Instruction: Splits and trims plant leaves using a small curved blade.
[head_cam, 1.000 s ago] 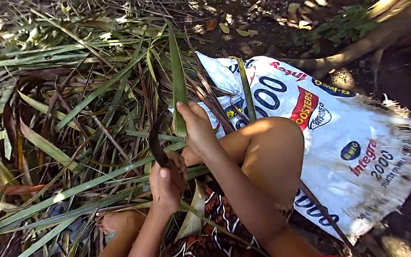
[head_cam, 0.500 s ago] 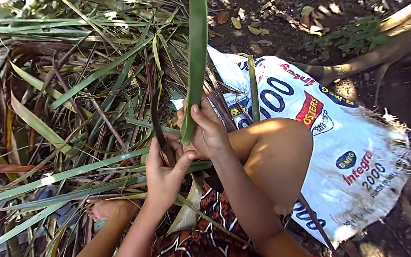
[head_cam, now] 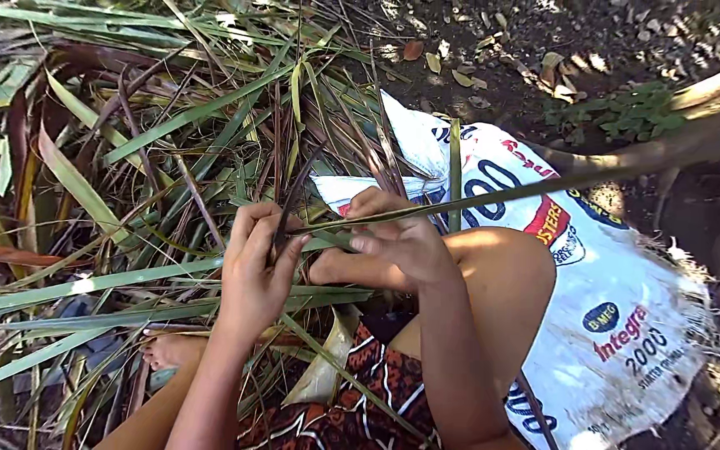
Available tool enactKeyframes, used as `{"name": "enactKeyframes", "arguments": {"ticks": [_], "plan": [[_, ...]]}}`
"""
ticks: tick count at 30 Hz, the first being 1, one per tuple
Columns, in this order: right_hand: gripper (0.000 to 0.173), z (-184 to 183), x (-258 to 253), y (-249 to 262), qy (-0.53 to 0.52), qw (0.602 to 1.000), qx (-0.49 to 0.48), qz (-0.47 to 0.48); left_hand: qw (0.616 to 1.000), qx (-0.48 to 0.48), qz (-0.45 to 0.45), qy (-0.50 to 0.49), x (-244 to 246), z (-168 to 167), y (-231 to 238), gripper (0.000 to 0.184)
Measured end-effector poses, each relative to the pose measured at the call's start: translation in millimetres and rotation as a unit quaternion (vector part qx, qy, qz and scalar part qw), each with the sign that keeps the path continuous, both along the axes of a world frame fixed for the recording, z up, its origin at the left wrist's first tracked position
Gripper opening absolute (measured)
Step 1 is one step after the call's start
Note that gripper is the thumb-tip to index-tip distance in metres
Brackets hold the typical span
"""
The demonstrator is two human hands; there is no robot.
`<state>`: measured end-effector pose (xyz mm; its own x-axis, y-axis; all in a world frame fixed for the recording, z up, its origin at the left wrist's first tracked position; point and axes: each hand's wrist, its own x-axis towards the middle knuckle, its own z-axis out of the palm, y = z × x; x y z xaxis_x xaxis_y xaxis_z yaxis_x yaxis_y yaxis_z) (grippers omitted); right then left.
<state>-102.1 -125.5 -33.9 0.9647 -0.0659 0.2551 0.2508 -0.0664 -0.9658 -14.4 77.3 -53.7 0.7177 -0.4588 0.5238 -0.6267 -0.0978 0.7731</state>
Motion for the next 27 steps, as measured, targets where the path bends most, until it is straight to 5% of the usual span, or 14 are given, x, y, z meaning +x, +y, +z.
{"name": "enactKeyframes", "arguments": {"ticks": [3, 7, 10, 13, 17, 20, 27], "plan": [[0.046, 21.5, -30.7, 17.2, 0.161, 0.966, -0.193, 0.057, 0.998, -0.002, -0.009, -0.067, 20.0, 0.3, 16.2, 0.012], [0.023, 49.7, -45.3, 60.4, -0.085, 0.943, -0.305, -0.101, 0.994, -0.006, -0.025, -0.104, 34.1, -3.7, 28.8, 0.013], [0.049, 49.2, -7.3, 51.9, -0.016, 0.902, -0.412, -0.125, 0.995, -0.029, -0.038, -0.085, 33.6, -6.0, 26.2, 0.015], [0.052, 39.2, 13.8, 51.7, 0.048, 0.908, -0.414, -0.046, 0.997, -0.038, 0.038, -0.049, 25.3, -4.1, 19.4, 0.020], [0.029, 33.7, 22.6, 52.7, 0.067, 0.870, -0.468, -0.140, 0.984, 0.017, 0.177, 0.022, -10.8, -6.9, -10.9, 0.053], [0.021, 32.8, 26.2, 48.0, 0.067, 0.847, -0.498, -0.176, 0.987, 0.088, 0.131, -0.002, -23.5, -17.9, -30.1, 0.065], [0.017, 36.6, 22.5, 47.2, 0.065, 0.823, -0.531, -0.191, 0.995, 0.097, 0.019, 0.017, -14.5, -14.6, -28.2, 0.057]]}}
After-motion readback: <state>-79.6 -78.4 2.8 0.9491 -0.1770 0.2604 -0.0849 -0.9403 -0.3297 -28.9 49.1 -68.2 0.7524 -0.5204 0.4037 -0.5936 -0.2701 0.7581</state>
